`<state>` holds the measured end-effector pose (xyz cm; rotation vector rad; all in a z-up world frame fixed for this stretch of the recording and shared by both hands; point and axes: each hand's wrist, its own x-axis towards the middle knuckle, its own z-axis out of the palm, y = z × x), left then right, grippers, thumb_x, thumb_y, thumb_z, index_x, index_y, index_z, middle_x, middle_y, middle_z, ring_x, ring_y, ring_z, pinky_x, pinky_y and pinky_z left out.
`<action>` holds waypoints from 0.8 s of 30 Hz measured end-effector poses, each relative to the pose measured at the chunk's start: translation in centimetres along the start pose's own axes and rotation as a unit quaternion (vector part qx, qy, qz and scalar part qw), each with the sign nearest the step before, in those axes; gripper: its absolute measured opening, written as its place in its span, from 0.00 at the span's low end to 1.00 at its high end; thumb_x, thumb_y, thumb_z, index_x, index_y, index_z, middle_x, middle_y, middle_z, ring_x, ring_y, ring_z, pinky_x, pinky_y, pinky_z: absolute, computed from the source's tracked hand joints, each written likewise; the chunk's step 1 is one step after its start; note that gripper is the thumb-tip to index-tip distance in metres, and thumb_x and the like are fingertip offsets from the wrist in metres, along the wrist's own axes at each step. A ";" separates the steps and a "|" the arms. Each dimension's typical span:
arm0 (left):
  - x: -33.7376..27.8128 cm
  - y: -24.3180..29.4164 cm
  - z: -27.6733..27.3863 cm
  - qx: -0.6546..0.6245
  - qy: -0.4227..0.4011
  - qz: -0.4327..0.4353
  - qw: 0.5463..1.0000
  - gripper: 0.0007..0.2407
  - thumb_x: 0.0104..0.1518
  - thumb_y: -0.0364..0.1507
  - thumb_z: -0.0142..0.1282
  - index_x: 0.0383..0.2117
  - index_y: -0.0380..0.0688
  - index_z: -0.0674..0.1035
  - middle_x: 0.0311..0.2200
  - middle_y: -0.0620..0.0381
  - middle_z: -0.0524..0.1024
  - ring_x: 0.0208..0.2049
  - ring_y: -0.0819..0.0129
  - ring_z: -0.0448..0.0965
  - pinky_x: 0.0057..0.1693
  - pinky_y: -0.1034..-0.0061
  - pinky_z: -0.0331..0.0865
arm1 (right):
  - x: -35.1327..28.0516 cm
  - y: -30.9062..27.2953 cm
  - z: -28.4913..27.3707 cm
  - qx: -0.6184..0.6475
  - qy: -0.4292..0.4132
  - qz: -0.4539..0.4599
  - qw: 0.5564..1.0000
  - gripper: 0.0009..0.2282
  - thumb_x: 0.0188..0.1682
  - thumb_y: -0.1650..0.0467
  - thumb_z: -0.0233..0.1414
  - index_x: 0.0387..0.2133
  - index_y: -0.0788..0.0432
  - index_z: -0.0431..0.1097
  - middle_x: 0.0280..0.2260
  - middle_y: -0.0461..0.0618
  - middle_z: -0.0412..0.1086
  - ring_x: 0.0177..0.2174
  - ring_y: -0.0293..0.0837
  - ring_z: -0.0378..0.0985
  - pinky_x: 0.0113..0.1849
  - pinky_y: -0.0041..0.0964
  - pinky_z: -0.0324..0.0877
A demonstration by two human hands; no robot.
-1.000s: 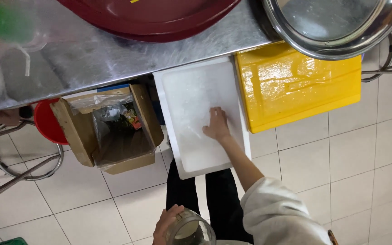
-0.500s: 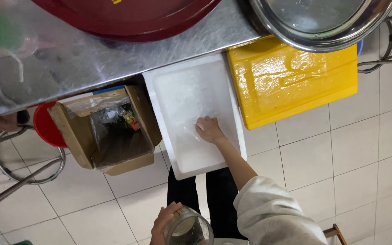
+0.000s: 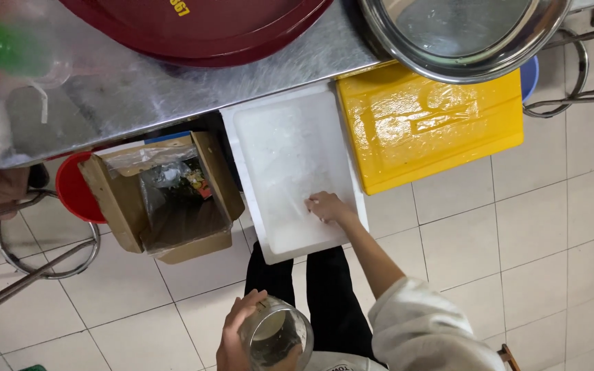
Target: The person muddles fruit in a shaker cup using a spoon, then adds ice from a cooler. They seal the shaker and shake it vigorously to mix the contents.
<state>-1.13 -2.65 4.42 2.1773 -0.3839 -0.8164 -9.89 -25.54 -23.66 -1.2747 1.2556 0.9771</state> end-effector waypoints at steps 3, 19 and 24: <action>0.4 -2.1 -1.2 -0.040 -0.069 0.100 0.992 0.29 0.39 0.40 0.72 0.48 0.45 0.70 0.54 0.49 0.80 0.67 0.53 0.69 0.73 0.56 0.54 | 0.8 1.3 1.5 0.088 0.107 -0.078 0.987 0.15 0.55 0.57 0.44 0.44 0.51 0.70 0.29 0.53 0.75 0.25 0.46 0.76 0.38 0.39 0.70; 0.9 -1.3 -1.3 0.071 -0.102 -0.161 0.979 0.33 0.23 0.33 0.78 0.47 0.55 0.85 0.55 0.66 0.80 0.69 0.68 0.65 0.69 0.68 0.60 | 1.0 -8.0 -1.5 0.220 0.202 -0.368 0.881 0.09 0.52 0.60 0.54 0.39 0.47 0.75 0.44 0.42 0.76 0.46 0.43 0.76 0.49 0.38 0.68; 0.8 -1.1 -1.6 0.082 -0.081 -0.153 0.981 0.34 0.19 0.30 0.79 0.46 0.58 0.84 0.53 0.66 0.82 0.67 0.70 0.69 0.67 0.69 0.64 | 4.3 -7.9 0.8 -0.190 0.130 -0.378 0.897 0.17 0.58 0.57 0.41 0.42 0.55 0.72 0.46 0.54 0.70 0.53 0.55 0.66 0.52 0.53 0.64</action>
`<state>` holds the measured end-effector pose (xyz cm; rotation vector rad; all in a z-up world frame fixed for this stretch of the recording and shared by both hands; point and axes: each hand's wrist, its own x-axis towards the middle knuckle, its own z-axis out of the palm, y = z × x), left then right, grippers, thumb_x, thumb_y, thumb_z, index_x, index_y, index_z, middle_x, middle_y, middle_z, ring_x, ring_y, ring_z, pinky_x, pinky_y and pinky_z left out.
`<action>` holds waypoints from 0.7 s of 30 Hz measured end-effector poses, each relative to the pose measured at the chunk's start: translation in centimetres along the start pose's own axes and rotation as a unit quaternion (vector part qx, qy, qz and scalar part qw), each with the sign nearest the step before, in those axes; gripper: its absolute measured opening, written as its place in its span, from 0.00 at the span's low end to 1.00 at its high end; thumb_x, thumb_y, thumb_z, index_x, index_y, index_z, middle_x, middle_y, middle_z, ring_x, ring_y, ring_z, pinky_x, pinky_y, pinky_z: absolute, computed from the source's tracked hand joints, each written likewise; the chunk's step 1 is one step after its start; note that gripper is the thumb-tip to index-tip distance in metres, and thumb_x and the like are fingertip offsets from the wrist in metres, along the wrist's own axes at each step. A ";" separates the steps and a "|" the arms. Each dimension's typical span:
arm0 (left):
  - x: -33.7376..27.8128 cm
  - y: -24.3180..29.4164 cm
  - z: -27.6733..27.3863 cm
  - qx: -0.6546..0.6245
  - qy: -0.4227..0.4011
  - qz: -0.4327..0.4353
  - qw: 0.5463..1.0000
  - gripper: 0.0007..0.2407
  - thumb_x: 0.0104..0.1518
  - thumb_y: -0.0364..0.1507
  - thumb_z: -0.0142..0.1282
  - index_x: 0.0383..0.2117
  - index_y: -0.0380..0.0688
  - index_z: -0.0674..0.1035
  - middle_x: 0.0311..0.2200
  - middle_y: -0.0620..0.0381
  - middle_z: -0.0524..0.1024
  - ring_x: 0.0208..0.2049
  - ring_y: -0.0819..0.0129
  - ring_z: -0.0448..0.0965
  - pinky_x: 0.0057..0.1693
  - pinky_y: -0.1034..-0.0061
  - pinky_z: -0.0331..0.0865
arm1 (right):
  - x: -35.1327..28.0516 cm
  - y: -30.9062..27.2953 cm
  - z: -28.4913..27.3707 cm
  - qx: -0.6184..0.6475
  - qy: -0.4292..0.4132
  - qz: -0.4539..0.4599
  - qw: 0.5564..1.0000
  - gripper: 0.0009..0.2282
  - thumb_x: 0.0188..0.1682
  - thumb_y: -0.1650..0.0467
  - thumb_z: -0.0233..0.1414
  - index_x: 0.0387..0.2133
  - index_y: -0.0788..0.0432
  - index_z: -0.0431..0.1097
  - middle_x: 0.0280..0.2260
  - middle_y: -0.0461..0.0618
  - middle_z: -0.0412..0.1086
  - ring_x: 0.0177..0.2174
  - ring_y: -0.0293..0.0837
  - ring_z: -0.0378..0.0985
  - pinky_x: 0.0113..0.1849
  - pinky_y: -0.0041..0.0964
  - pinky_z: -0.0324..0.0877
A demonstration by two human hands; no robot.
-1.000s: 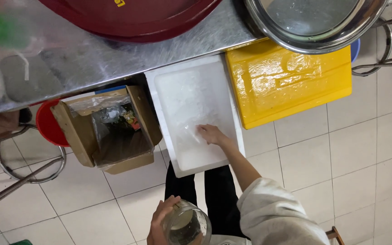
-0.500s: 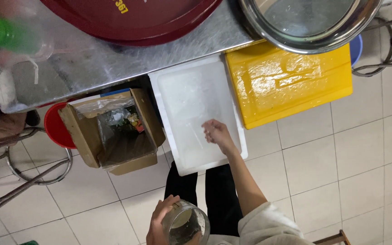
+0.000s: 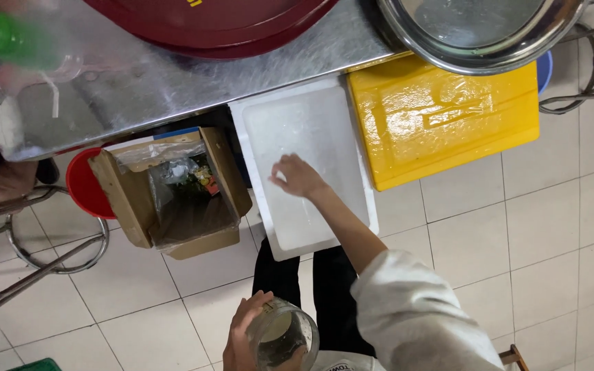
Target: The person muddles fruit in a shaker cup using a spoon, then adds ice from a cooler. They seal the shaker and shake it vigorously to mix the contents.
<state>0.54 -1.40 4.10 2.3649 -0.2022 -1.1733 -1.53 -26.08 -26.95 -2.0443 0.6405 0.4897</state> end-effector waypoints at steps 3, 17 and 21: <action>-0.1 0.4 0.2 -0.016 0.036 -0.007 0.999 0.34 0.20 0.28 0.78 0.46 0.57 0.84 0.54 0.63 0.81 0.65 0.69 0.71 0.65 0.70 0.67 | -2.6 -1.2 1.1 0.054 0.005 0.034 0.998 0.24 0.56 0.51 0.37 0.46 0.54 0.72 0.43 0.52 0.73 0.39 0.53 0.77 0.44 0.44 0.68; 1.7 -1.8 -0.1 -0.020 -0.068 0.070 0.995 0.38 0.28 0.33 0.79 0.54 0.54 0.73 0.60 0.63 0.75 0.69 0.65 0.65 0.66 0.66 0.66 | -8.2 -0.6 3.5 0.333 0.302 0.287 0.846 0.43 0.38 0.61 0.65 0.66 0.43 0.45 0.63 0.46 0.59 0.55 0.52 0.69 0.56 0.46 0.65; 1.3 -3.3 0.3 -0.069 -0.043 0.195 0.977 0.38 0.36 0.38 0.76 0.56 0.46 0.66 0.59 0.56 0.75 0.67 0.58 0.68 0.64 0.67 0.70 | -9.1 -1.4 0.4 0.215 0.322 0.275 0.880 0.46 0.39 0.79 0.65 0.69 0.43 0.44 0.58 0.60 0.66 0.58 0.55 0.66 0.61 0.53 0.56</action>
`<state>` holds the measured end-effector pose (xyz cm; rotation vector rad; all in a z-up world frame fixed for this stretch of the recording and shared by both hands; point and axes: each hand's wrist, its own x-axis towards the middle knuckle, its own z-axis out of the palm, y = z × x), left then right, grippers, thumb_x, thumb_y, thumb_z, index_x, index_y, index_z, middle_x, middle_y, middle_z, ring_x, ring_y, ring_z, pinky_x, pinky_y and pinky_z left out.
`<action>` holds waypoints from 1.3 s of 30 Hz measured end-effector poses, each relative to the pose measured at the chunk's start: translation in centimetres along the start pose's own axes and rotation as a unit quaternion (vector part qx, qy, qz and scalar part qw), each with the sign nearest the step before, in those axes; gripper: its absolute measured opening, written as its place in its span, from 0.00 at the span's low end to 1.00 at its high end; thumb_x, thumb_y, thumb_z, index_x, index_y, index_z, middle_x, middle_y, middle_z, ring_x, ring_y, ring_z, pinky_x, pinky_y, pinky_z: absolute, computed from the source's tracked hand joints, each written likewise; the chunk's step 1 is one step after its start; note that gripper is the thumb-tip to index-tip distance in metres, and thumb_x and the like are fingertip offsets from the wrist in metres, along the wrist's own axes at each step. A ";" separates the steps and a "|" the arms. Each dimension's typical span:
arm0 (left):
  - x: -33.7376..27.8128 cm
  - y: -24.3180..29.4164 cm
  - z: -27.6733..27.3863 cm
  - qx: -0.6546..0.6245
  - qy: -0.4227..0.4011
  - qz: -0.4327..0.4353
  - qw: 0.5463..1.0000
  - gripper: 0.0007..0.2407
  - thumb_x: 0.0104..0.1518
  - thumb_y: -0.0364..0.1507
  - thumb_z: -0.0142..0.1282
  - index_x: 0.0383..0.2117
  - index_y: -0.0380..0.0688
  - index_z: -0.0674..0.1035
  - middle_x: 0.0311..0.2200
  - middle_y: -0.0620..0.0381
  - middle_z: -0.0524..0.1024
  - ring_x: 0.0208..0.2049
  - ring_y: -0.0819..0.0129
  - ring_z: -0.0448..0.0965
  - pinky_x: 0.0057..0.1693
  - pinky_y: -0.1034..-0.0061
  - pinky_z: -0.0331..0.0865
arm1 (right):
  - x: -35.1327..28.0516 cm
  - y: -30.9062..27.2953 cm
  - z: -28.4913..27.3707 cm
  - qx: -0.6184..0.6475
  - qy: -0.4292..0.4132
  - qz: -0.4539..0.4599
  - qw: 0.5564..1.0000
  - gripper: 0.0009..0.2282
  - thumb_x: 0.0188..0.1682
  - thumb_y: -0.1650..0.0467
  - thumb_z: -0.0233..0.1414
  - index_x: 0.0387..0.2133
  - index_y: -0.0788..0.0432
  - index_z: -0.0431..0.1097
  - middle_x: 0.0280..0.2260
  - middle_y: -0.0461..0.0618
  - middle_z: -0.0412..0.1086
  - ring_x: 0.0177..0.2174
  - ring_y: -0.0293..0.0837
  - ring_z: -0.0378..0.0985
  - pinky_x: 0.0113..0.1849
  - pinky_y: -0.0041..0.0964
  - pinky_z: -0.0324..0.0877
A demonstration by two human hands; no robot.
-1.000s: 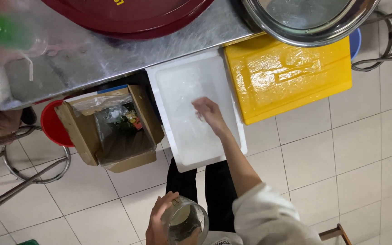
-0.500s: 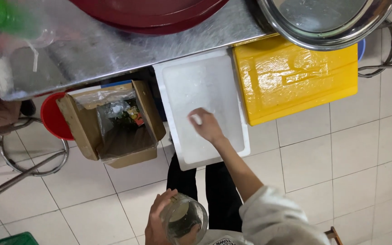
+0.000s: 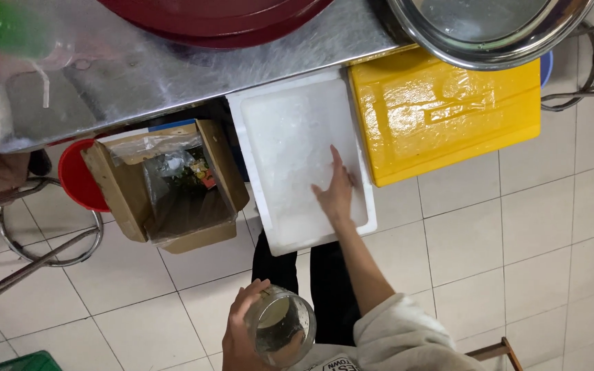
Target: The person muddles fruit in a shaker cup using a spoon, then adds ice from a cooler. They seal the shaker and shake it vigorously to mix the contents.
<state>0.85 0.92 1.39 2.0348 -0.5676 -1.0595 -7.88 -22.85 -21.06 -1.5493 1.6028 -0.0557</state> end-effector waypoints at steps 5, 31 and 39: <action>0.4 0.9 -0.1 -0.005 0.012 -0.032 0.999 0.37 0.32 0.34 0.78 0.53 0.46 0.69 0.58 0.56 0.76 0.59 0.65 0.78 0.56 0.73 0.79 | 2.0 4.9 0.9 -0.188 -0.007 -0.263 0.946 0.37 0.39 0.75 0.66 0.65 0.53 0.57 0.59 0.56 0.66 0.61 0.59 0.61 0.62 0.54 0.54; 0.5 -0.4 -1.1 -0.008 0.010 0.065 0.998 0.33 0.39 0.33 0.75 0.54 0.43 0.68 0.56 0.49 0.76 0.65 0.53 0.71 0.67 0.61 0.65 | 4.3 7.8 7.0 -0.436 -0.167 -0.383 0.797 0.32 0.44 0.86 0.43 0.59 0.40 0.62 0.55 0.47 0.67 0.54 0.56 0.67 0.58 0.62 0.52; 1.2 0.3 -1.7 0.019 -0.038 -0.158 0.987 0.39 0.27 0.34 0.80 0.54 0.50 0.74 0.58 0.63 0.77 0.68 0.64 0.67 0.70 0.65 0.57 | 2.8 3.1 6.2 -0.293 -0.328 -0.284 0.852 0.38 0.32 0.94 0.40 0.53 0.43 0.65 0.57 0.45 0.68 0.60 0.53 0.60 0.65 0.59 0.32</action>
